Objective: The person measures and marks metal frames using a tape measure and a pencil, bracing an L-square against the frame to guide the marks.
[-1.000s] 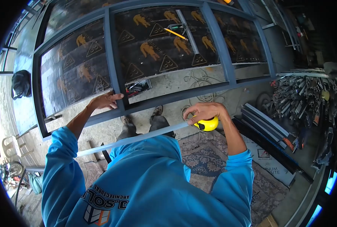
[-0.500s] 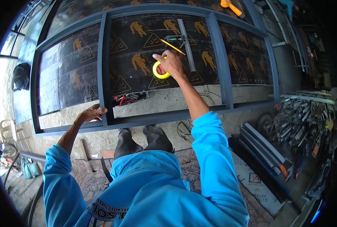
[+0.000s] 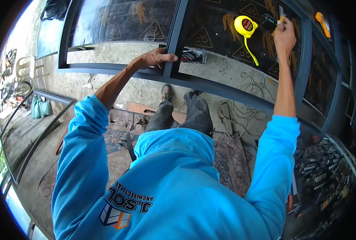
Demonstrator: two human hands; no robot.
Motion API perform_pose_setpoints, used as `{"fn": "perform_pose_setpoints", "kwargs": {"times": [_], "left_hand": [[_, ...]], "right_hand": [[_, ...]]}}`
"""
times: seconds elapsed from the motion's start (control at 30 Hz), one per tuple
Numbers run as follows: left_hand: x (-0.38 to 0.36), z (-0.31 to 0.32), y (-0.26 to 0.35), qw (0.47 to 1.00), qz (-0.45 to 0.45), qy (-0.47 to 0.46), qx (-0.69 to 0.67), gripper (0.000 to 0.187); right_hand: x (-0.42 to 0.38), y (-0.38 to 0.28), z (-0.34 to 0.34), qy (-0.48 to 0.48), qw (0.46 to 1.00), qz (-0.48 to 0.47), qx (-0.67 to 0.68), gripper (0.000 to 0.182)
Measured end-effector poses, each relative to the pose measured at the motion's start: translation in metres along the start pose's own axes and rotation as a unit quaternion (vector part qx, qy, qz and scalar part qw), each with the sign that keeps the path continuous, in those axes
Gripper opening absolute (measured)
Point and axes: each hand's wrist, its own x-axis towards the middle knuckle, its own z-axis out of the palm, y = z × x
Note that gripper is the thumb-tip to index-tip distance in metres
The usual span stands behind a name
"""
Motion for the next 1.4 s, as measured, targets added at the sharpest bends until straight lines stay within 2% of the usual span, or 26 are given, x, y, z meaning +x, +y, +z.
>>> {"fn": "perform_pose_setpoints", "kwargs": {"times": [0.03,0.1,0.13,0.2,0.23,0.27,0.33,0.37,0.43,0.47,0.53,0.57,0.6,0.67,0.8,0.83,0.9,0.97,1.03,1.07,1.17,1.4], "left_hand": [[-0.003,0.001,0.002,1.0,0.004,-0.007,0.001,0.106],[-0.012,0.006,0.009,0.999,0.032,0.028,-0.01,0.105],[-0.012,0.007,0.008,0.999,0.038,0.022,-0.012,0.105],[-0.008,0.005,0.004,0.998,0.053,0.035,0.018,0.101],[0.0,0.006,-0.006,0.994,0.074,0.073,0.037,0.096],[0.0,0.007,-0.006,0.994,0.077,0.068,0.035,0.096],[-0.003,0.008,-0.006,0.995,0.065,0.067,0.026,0.089],[0.004,0.008,-0.011,0.996,0.049,0.073,0.029,0.08],[0.011,0.002,-0.013,0.996,0.044,0.061,0.039,0.077],[0.011,0.003,-0.015,0.997,0.035,0.049,0.044,0.073],[0.005,0.007,-0.013,0.997,0.049,0.052,0.032,0.068],[0.009,0.005,-0.013,0.996,0.053,0.058,0.048,0.066],[0.01,0.005,-0.015,0.994,0.055,0.064,0.063,0.065],[0.01,0.004,-0.018,0.993,0.072,0.062,0.067,0.063],[0.01,0.008,-0.02,0.991,0.092,0.077,0.065,0.062],[0.011,0.008,-0.021,0.99,0.09,0.083,0.073,0.069],[0.015,0.006,-0.023,0.989,0.089,0.09,0.082,0.077],[0.016,0.004,-0.022,0.993,0.073,0.06,0.074,0.057],[0.013,0.008,-0.022,0.989,0.09,0.082,0.08,0.057],[0.012,0.01,-0.024,0.985,0.106,0.104,0.087,0.057],[0.013,0.006,-0.023,0.989,0.098,0.079,0.078,0.058],[0.014,0.008,-0.025,0.986,0.112,0.092,0.083,0.059]], "right_hand": [[-0.011,-0.023,-0.021,-0.035,0.965,0.164,0.203,0.039],[-0.059,-0.078,-0.052,-0.033,0.844,0.276,0.459,0.035],[-0.083,-0.107,-0.063,-0.065,0.786,0.312,0.531,0.029],[-0.139,-0.131,-0.064,-0.198,0.601,0.395,0.666,0.028],[-0.163,-0.154,-0.062,-0.229,0.457,0.384,0.769,0.033],[-0.17,-0.198,-0.072,-0.204,0.427,0.444,0.761,0.039],[-0.186,-0.243,-0.077,-0.18,0.403,0.489,0.752,0.042],[-0.199,-0.243,-0.071,-0.174,0.402,0.493,0.752,0.042],[-0.223,-0.237,-0.048,-0.31,0.615,0.317,0.652,0.04],[-0.223,-0.241,-0.046,-0.305,0.615,0.324,0.651,0.04],[-0.219,-0.255,-0.042,-0.345,0.733,0.295,0.507,0.029],[-0.221,-0.261,-0.039,-0.304,0.728,0.31,0.53,0.021],[-0.222,-0.263,-0.035,-0.304,0.727,0.313,0.53,0.021],[-0.218,-0.264,-0.027,-0.269,0.773,0.217,0.532,0.018],[-0.222,-0.263,-0.017,-0.26,0.794,0.178,0.519,0.011],[-0.226,-0.269,-0.011,-0.213,0.804,0.166,0.53,0.009],[-0.228,-0.27,-0.009,-0.208,0.811,0.164,0.521,0.009],[-0.228,-0.271,-0.01,-0.203,0.818,0.161,0.513,0.009],[-0.229,-0.273,-0.013,-0.191,0.853,0.11,0.472,0.008],[-0.23,-0.274,-0.013,-0.192,0.853,0.11,0.472,0.008],[-0.229,-0.276,-0.013,-0.182,0.859,0.109,0.467,0.007],[-0.228,-0.275,-0.013,-0.177,0.873,0.082,0.447,0.005]]}}
